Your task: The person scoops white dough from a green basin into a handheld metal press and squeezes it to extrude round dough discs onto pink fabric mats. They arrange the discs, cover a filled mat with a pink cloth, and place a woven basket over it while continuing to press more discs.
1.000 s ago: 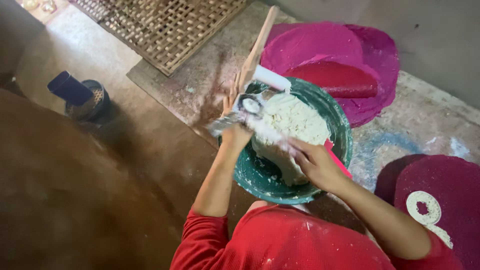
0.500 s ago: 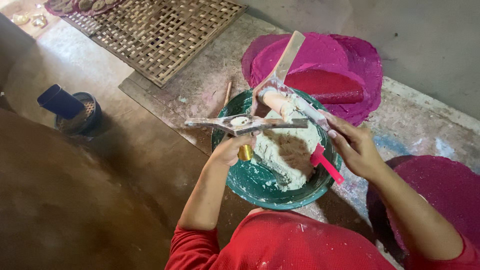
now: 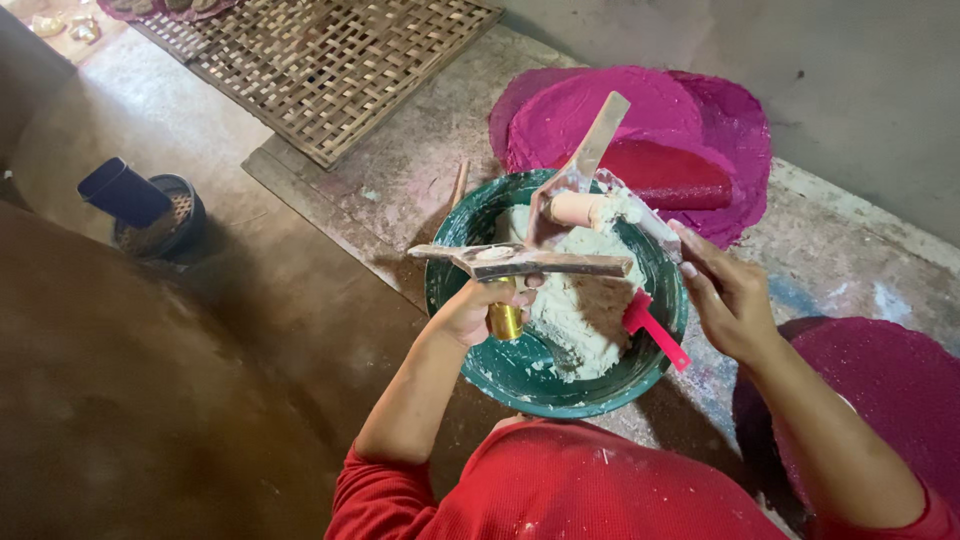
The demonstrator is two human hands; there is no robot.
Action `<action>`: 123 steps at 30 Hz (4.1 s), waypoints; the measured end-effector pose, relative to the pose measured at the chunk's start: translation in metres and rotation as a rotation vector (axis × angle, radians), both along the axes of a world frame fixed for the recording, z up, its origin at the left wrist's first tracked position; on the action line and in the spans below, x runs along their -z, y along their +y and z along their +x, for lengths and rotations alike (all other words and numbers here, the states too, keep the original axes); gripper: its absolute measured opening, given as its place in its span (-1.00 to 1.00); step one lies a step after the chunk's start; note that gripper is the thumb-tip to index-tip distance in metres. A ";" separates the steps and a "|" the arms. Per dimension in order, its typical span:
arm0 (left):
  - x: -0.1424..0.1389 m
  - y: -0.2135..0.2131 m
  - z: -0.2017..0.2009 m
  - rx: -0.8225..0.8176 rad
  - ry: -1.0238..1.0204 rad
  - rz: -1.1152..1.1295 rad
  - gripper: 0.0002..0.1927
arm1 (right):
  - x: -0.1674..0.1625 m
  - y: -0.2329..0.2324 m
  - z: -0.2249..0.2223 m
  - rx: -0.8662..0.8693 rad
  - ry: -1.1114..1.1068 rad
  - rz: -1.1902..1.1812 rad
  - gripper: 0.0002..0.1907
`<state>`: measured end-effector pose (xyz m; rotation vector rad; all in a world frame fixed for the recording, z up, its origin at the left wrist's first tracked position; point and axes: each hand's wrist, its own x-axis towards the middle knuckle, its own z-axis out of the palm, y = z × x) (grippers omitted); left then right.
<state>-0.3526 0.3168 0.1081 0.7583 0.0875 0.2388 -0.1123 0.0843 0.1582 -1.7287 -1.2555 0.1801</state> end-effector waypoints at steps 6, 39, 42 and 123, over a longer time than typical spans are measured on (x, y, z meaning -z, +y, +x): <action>0.018 0.000 0.001 -0.061 -0.011 -0.015 -0.47 | 0.016 0.001 0.002 0.005 -0.245 -0.121 -0.53; 0.059 0.033 -0.026 -0.646 0.336 0.492 -0.60 | -0.039 0.081 -0.021 -0.259 -0.494 -0.212 -0.32; 0.052 -0.037 0.001 -0.111 0.043 0.024 -0.52 | -0.037 0.064 -0.031 -0.608 0.412 0.411 -0.07; 0.146 -0.367 0.340 0.710 -0.483 -0.892 -0.58 | 0.098 -0.451 0.097 0.353 0.620 -0.608 -0.29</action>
